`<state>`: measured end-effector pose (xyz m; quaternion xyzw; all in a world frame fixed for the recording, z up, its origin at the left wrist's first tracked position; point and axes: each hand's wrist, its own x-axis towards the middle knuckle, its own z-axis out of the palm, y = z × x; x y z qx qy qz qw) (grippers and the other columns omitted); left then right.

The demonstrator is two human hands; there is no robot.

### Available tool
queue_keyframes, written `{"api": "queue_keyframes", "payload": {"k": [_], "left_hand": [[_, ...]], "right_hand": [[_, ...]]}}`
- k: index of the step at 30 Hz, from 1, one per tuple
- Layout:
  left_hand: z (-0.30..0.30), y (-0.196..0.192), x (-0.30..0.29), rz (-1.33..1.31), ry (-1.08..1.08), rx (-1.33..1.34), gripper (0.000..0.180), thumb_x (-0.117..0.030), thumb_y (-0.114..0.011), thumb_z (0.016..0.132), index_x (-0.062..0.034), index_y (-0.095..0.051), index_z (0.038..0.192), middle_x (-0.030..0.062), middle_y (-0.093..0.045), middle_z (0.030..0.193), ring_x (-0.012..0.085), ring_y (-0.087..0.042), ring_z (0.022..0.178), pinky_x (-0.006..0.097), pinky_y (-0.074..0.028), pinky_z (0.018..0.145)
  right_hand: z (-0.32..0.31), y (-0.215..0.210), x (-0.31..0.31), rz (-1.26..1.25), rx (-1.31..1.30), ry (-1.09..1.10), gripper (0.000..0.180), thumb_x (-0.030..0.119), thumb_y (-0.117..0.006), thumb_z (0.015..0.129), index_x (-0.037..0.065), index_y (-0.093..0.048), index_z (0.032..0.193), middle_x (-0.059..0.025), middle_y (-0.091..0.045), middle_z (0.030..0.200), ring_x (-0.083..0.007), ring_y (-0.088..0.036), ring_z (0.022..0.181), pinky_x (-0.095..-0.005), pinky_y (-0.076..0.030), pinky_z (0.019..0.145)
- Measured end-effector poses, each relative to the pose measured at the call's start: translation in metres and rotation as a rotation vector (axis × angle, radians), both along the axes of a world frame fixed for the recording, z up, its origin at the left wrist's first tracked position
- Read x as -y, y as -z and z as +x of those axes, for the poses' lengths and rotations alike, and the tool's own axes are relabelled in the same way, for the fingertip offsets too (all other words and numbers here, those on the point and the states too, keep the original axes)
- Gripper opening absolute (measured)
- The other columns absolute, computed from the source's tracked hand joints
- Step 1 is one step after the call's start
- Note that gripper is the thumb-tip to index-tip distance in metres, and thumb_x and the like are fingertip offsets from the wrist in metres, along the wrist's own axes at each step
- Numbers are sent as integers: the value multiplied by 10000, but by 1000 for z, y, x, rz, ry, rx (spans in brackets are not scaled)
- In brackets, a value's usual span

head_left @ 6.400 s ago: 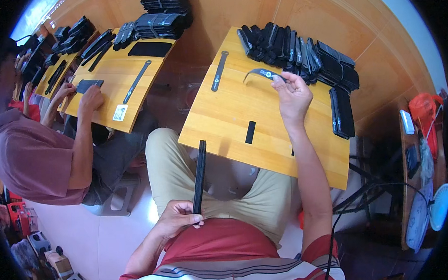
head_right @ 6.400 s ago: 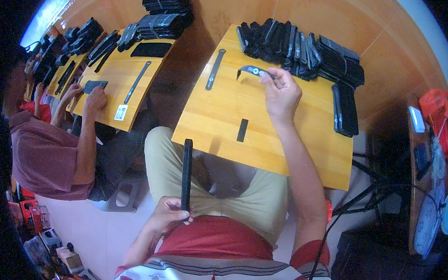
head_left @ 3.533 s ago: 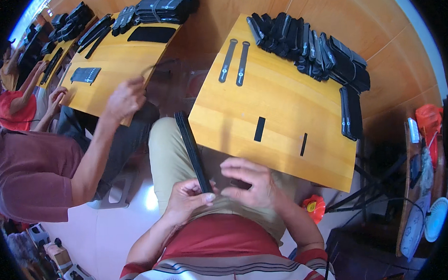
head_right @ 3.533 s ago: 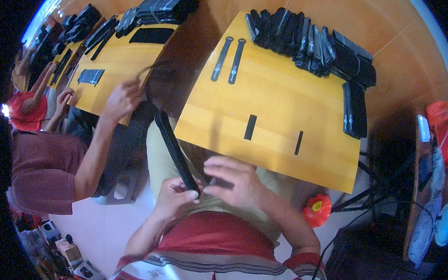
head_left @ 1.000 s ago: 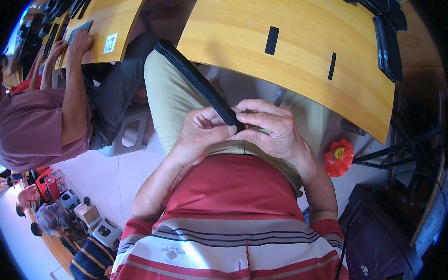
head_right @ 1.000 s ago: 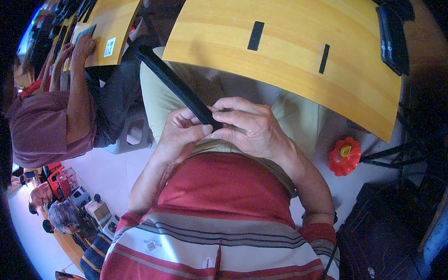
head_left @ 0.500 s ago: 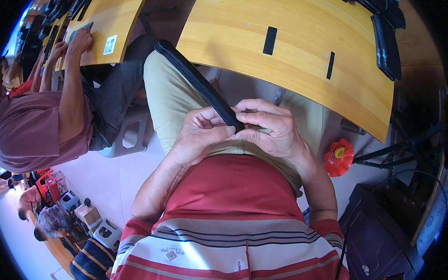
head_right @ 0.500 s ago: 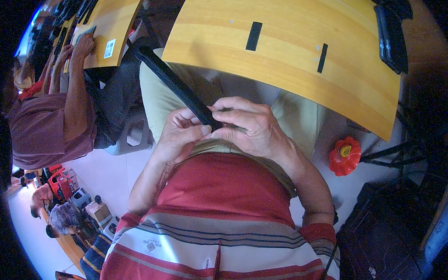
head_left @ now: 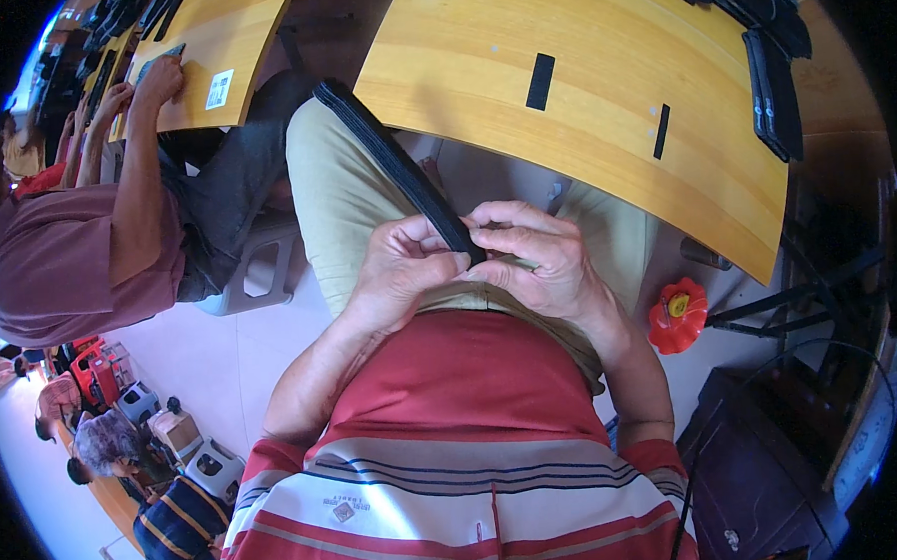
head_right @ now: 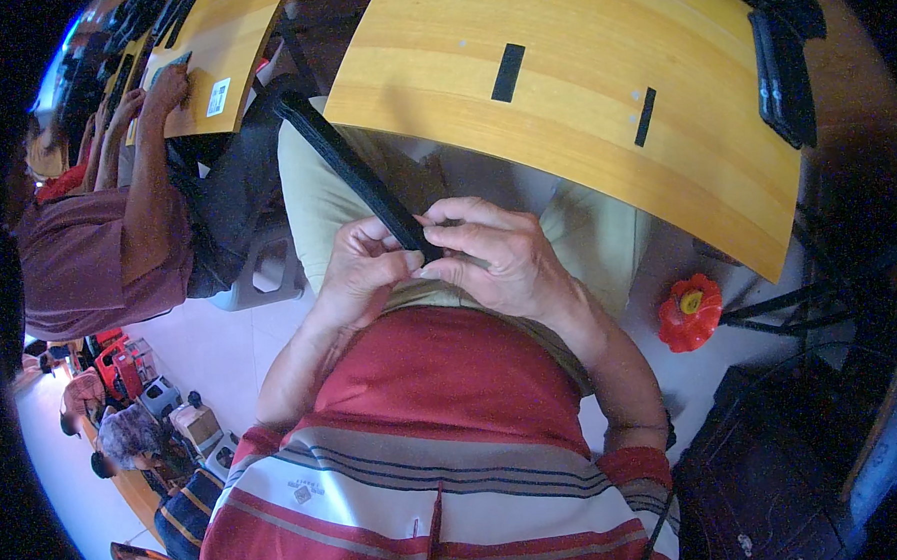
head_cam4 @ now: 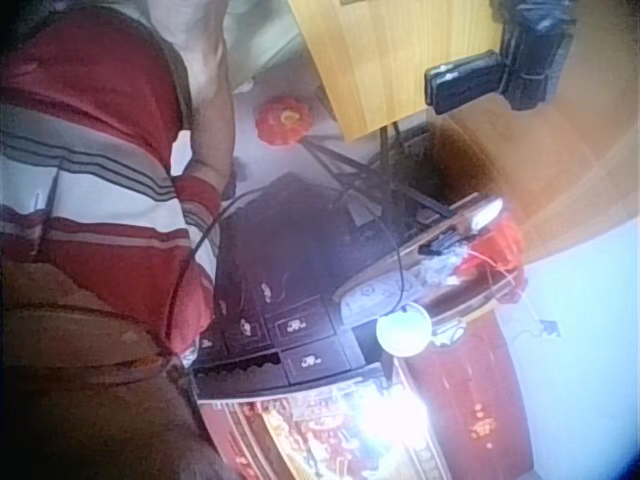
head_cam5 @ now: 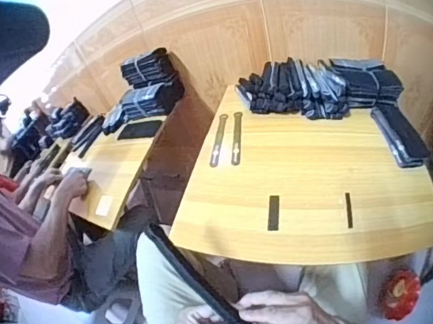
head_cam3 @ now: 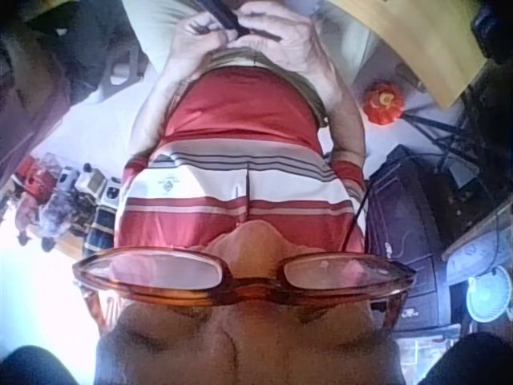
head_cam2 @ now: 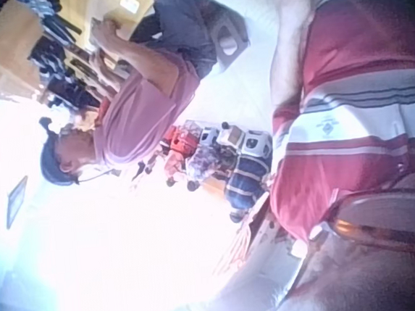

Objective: Manually assembling and inspecting black watch straps by inserting metal pins and buckles.

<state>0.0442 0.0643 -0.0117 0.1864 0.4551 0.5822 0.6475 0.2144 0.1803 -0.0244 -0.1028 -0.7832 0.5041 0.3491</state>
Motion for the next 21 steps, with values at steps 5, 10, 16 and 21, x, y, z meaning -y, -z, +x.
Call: {"api": "queue_keyframes", "payload": {"k": [5,10,16,21], "left_hand": [[4,2,0,10,-33,-39,219,55,-648,836,13,-673,1050,64,-705,979,97,-654,854,245,-541,797],[5,8,3,12,-86,-98,198,54,-661,834,5,-669,1026,49,-698,957,81,-645,851,239,-541,791],[9,6,4,13,-94,-241,171,55,-699,822,-4,-661,978,23,-678,921,63,-627,838,232,-539,785],[9,5,6,18,-68,-298,143,49,-697,829,-3,-653,955,12,-665,907,51,-612,826,220,-532,765]], "right_hand": [[1,-1,1,-23,60,6,309,43,-790,762,-8,-699,1053,-168,-661,1094,-272,-700,907,-332,-584,739],[1,-6,2,-53,132,-14,258,34,-712,805,-27,-698,1056,-186,-665,1104,-298,-699,920,-357,-577,758],[0,-11,1,-33,195,-32,199,30,-663,804,-32,-704,989,-197,-678,1059,-324,-699,877,-375,-572,743],[0,-18,0,6,255,-77,206,-35,-645,776,-52,-706,971,-184,-700,1040,-300,-715,887,-349,-576,768]]}}
